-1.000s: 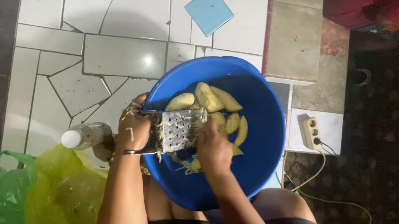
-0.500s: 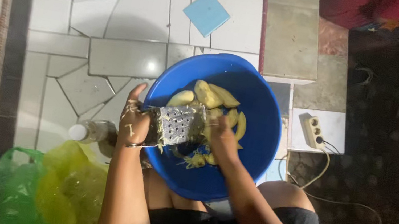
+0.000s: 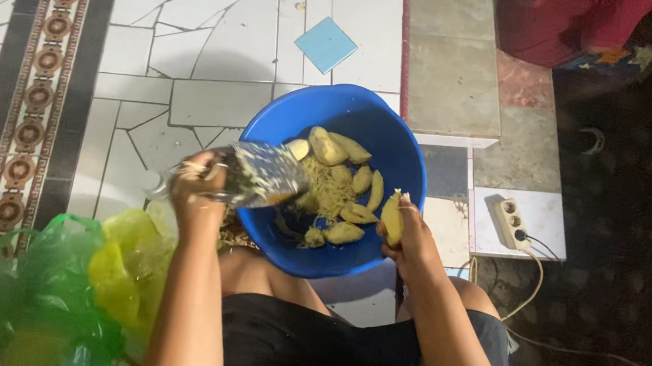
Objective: The person sits on the floor and uses a metal grater to shred peeled yellow fruit pieces into a blue bowl. The person holds the grater with the left hand and rubs the fruit against it with the right hand, accumulating shredded pieces in the bowl.
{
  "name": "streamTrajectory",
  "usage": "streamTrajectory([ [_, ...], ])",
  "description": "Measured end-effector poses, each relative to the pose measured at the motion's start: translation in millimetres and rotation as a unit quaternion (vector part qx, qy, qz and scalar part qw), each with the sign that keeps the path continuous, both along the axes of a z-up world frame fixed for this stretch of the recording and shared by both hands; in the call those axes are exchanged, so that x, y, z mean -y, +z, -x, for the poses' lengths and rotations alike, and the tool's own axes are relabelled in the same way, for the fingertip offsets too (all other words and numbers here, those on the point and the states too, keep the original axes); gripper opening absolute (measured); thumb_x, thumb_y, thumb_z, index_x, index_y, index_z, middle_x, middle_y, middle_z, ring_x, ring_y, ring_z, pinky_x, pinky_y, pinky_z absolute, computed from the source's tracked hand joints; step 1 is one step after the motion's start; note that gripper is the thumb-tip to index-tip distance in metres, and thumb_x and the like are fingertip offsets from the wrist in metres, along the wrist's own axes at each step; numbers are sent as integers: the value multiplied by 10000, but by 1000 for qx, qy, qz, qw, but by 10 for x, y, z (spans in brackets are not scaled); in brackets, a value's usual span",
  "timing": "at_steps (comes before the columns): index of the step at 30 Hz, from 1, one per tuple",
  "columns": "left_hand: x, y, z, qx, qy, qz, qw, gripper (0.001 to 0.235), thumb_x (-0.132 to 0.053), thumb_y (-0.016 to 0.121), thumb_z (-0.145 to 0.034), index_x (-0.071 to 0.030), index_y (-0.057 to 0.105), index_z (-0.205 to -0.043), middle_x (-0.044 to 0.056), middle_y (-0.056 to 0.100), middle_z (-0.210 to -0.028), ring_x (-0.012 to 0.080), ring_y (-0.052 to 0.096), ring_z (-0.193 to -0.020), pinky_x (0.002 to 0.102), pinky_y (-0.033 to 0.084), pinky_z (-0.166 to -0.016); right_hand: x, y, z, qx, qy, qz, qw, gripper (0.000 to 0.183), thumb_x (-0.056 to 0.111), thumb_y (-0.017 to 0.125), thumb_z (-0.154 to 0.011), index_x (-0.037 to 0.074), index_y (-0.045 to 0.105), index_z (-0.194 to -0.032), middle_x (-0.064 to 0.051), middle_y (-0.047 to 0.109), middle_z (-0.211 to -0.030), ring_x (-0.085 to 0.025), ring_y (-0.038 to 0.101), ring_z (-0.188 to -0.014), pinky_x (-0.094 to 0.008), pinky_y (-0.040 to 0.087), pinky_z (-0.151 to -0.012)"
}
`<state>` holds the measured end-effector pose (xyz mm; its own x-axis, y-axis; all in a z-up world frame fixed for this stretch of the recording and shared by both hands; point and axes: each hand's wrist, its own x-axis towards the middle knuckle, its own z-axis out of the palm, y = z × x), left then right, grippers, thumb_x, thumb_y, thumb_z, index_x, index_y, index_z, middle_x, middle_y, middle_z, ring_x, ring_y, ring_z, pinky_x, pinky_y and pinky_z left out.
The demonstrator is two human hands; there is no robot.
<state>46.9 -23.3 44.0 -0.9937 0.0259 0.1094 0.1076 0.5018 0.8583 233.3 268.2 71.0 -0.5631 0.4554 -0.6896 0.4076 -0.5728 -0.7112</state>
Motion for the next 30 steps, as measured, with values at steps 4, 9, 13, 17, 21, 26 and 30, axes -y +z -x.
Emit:
streamTrajectory([
  [4,78,166,-69,88,100,-298,945,243,-107,696,-918,26,732,-1119,128,752,-988,174,710,-810,304,599,-734,15,144,142,29,104,-132,985,453,407,566,-951,74,551,-1258,-107,657,-939,-198,632,-776,-328,510,-611],
  [9,-97,126,-113,136,250,-447,848,218,-26,717,-870,25,747,-1079,145,765,-970,229,729,-787,356,613,-721,139,121,300,132,307,-435,836,547,349,730,-855,83,572,-1307,-185,685,-1072,-326,686,-957,-418,542,-828],
  [13,-271,-92,-36,149,224,-574,774,222,-33,697,-881,32,709,-1093,164,756,-1004,248,762,-835,379,654,-775,217,-103,523,213,428,-526,704,540,282,734,-847,161,580,-1350,-177,610,-1266,-399,605,-1159,-463,518,-952],
  [17,-380,-300,34,140,233,-605,748,266,-16,673,-897,54,664,-1153,175,739,-1048,254,755,-885,380,641,-819,369,-425,627,277,519,-528,612,475,289,681,-889,138,594,-1331,-130,555,-1395,-336,534,-1330,-416,513,-1043],
  [21,-372,-337,52,103,156,-591,784,268,30,634,-944,121,648,-1196,209,715,-1060,275,723,-896,379,606,-839,534,-832,914,104,610,-629,470,498,291,632,-918,90,569,-1370,-187,473,-1478,-380,426,-1403,-471,394,-1138],
  [26,-209,-351,21,115,123,-608,776,281,28,609,-948,136,635,-1205,207,726,-1085,254,741,-945,355,613,-880,796,-1032,1334,81,573,-703,414,736,516,579,-918,12,453,-1438,-227,316,-1569,-479,325,-1470,-573,359,-1128],
  [30,-178,-353,54,100,136,-618,768,292,29,604,-935,132,617,-1208,200,728,-1073,259,741,-940,369,621,-867,956,-712,1308,278,654,-481,513,703,390,626,-903,204,390,-1538,-135,271,-1629,-383,295,-1482,-555,368,-1116],
])
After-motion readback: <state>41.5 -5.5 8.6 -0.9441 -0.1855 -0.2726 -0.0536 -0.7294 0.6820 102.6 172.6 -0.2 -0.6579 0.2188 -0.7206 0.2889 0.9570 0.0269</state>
